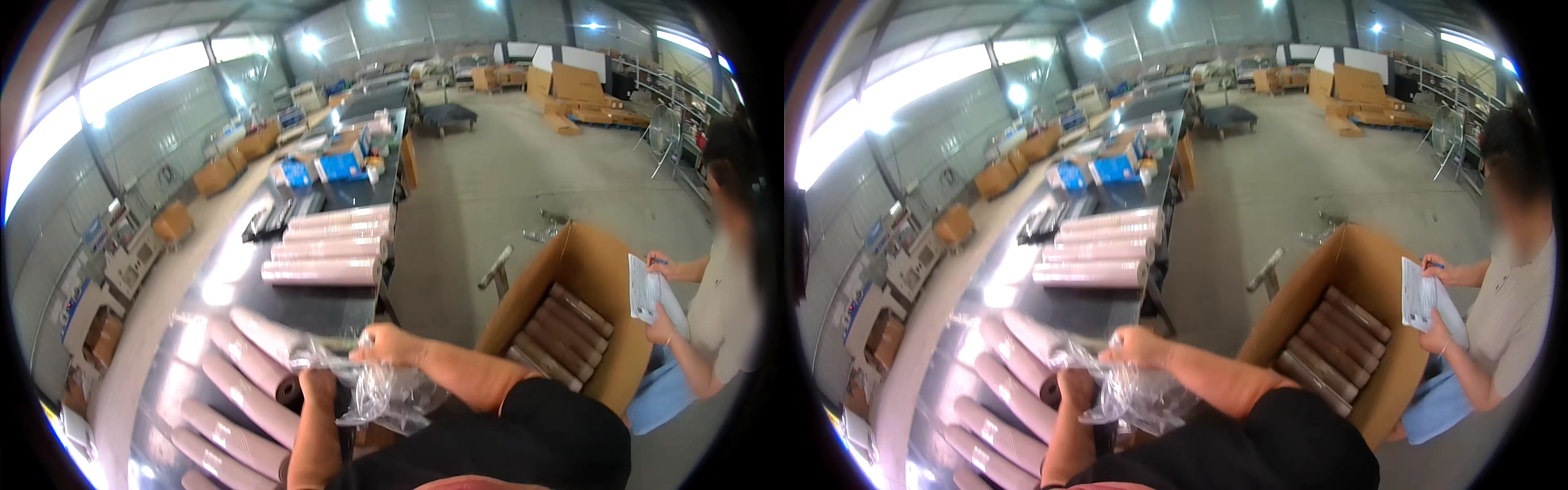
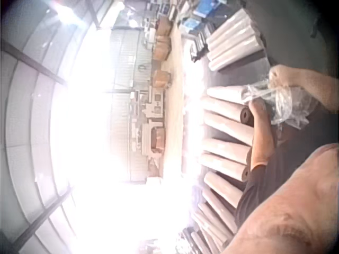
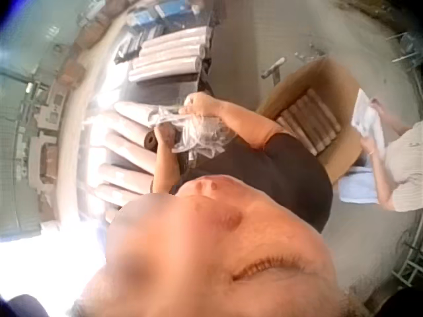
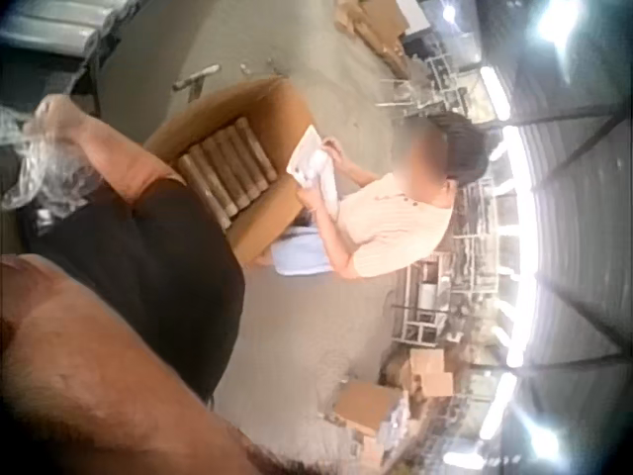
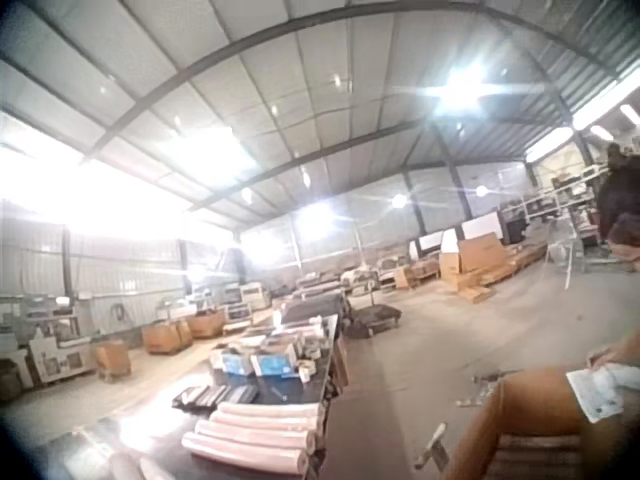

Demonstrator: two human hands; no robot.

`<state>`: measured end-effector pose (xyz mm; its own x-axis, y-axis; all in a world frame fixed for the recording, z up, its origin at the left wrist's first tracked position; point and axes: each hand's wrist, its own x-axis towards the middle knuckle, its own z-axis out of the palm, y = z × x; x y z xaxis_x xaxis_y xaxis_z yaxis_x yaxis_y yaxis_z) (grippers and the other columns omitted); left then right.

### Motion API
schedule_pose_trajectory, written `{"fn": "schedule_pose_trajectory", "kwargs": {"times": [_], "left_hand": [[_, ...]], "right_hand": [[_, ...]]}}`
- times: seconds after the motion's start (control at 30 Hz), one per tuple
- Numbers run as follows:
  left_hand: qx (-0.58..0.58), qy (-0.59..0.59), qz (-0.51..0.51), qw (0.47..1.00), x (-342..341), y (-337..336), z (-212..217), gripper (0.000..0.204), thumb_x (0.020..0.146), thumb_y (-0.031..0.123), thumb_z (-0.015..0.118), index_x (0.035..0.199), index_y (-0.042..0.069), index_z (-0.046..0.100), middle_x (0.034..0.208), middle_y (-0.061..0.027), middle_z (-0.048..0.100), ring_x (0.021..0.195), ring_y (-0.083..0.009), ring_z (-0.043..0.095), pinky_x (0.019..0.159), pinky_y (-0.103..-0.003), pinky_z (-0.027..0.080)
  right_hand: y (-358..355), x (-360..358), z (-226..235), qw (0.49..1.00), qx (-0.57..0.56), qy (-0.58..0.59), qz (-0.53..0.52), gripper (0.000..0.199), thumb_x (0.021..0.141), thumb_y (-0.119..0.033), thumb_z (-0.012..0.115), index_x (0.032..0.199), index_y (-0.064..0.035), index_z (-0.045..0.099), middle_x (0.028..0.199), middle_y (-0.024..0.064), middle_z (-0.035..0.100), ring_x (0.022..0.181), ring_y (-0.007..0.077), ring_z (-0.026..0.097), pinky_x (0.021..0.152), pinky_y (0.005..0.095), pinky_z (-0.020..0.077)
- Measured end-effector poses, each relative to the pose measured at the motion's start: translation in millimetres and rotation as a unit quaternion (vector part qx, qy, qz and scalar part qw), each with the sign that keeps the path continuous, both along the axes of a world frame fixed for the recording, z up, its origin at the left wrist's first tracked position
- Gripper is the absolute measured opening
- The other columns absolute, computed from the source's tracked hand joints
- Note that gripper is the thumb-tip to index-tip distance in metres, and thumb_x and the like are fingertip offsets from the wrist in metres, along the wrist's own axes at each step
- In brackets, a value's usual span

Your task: The person wraps individual rolls of material with clear plastic and places them into a cardboard box, occasionally referring to paperwork on the table.

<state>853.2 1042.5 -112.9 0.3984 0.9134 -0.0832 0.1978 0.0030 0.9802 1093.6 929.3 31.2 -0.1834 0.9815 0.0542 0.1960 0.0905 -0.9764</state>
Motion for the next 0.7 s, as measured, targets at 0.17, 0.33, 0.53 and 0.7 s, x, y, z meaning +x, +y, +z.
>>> {"fn": "schedule_pose_trajectory", "kwargs": {"times": [0.17,0.33,0.53,0.7], "left_hand": [[-0.262,-0.414,0.181,0.853,17,-19,7,0.030,0.083,0.004,0.045,0.111,0.000,0.055,0.096,-0.0120,0.061,0.080,-0.0245,0.063,0.071,-0.034,0.054],[-0.011,-0.166,0.053,0.985,23,-93,78,0.031,0.076,-0.005,0.056,0.107,-0.004,0.060,0.093,-0.0062,0.064,0.084,-0.0169,0.062,0.076,-0.027,0.048],[0.388,0.169,-0.139,0.895,23,-128,78,0.019,0.066,0.008,0.070,0.085,0.007,0.068,0.089,-0.0135,0.066,0.086,-0.0357,0.059,0.080,-0.043,0.047],[0.395,0.202,-0.178,0.878,25,-132,95,0.028,0.067,0.010,0.071,0.094,0.005,0.068,0.098,-0.0126,0.067,0.098,-0.0347,0.059,0.088,-0.041,0.048]], "right_hand": [[12,-3,-92,0.982,0.006,-0.186,0.015,0.054,0.077,-0.046,0.078,0.094,0.0044,0.065,0.103,0.0209,0.063,0.096,0.0283,0.060,0.084,0.0378,0.0469],[2,-34,-153,0.867,-0.294,0.401,0.011,0.056,0.095,-0.056,0.049,0.097,-0.0041,0.069,0.094,0.0099,0.068,0.087,0.0191,0.064,0.081,0.0371,0.0510],[23,-65,-132,0.754,-0.351,0.527,0.172,0.043,0.091,-0.044,0.061,0.102,-0.0028,0.067,0.095,0.0089,0.070,0.084,0.0235,0.067,0.082,0.0363,0.0522],[48,-69,-165,0.997,0.037,0.050,0.039,0.022,0.083,-0.011,0.067,0.103,-0.0012,0.064,0.095,0.0120,0.069,0.083,0.0195,0.064,0.078,0.0341,0.0507]]}}
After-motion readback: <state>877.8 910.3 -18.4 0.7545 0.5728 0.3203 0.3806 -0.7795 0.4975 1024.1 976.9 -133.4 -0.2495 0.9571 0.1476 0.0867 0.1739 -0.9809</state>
